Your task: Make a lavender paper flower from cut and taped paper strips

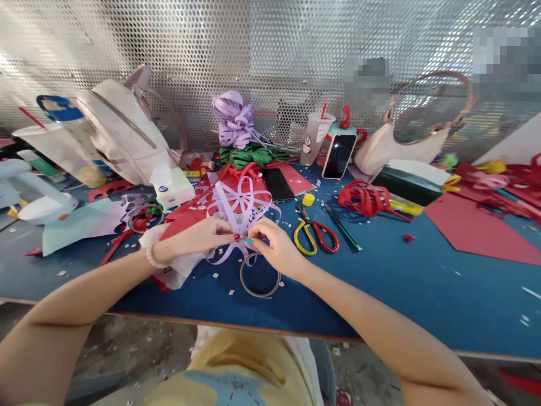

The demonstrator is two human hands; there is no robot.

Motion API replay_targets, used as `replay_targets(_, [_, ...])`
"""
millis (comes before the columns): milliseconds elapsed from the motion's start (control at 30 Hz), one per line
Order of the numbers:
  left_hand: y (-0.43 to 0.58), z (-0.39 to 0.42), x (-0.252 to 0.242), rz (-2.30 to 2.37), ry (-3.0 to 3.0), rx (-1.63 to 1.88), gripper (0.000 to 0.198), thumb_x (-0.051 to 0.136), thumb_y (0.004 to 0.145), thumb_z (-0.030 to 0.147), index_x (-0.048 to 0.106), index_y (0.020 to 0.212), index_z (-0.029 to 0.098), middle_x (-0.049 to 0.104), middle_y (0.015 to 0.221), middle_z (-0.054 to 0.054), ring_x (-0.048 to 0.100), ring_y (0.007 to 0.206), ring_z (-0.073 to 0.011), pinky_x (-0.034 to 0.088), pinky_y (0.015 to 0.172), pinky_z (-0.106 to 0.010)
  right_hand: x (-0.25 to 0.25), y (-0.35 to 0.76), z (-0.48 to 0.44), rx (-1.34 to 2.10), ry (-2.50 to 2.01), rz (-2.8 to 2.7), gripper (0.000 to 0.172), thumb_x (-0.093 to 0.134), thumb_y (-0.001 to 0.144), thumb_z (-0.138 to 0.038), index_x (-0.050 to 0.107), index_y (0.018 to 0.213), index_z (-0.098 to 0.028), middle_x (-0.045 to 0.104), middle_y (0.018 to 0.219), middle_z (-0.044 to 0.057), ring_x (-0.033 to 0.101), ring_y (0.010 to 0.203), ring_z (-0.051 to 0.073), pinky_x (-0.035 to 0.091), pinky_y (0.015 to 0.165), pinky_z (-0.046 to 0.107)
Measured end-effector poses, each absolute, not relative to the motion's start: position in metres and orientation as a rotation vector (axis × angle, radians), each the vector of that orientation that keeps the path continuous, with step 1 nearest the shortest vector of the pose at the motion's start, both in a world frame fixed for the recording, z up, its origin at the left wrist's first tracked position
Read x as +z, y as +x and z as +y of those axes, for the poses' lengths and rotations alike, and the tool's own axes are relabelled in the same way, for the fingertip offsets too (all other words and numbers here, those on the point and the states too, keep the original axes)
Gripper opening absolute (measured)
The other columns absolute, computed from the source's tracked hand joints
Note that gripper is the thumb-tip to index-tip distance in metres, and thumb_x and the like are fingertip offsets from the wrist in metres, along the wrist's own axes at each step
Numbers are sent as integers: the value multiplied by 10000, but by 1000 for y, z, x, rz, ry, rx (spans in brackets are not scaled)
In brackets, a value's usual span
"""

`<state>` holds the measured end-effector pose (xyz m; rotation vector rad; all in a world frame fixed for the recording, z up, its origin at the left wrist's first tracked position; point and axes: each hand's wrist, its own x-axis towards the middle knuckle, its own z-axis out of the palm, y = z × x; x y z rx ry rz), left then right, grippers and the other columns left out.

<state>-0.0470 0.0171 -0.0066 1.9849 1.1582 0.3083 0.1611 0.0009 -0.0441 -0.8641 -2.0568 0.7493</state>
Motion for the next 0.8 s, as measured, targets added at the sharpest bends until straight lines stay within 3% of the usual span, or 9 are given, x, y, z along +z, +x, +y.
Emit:
replay_targets(267, [-42, 13, -6, 1183, 1948, 256, 315, 483, 788, 372, 431, 563, 158, 348, 503, 48, 372, 429, -74, 273, 415, -194, -48, 157, -1, 765, -859, -2092, 120, 485, 837, -95, 502, 792, -205, 534, 843, 20, 527, 793, 147, 440, 738, 279])
replay_targets(533, [-40, 12, -6, 1179, 1944, 302, 283, 490, 770, 320, 470, 547, 146, 369, 511, 44, 342, 462, -65, 269, 436, -186, -49, 156, -1, 721, -859, -2096, 125, 490, 825, -86, 509, 799, -208, 517, 848, 27, 532, 786, 151, 455, 726, 285])
replay_targets(800, [-39, 9, -8, 1225, 1818, 325, 278, 512, 786, 359, 631, 676, 133, 390, 492, 45, 349, 400, -64, 250, 368, -177, -50, 152, -6, 627, -908, -2036, 124, 475, 806, -93, 477, 781, -214, 510, 797, 14, 531, 730, 146, 454, 691, 279])
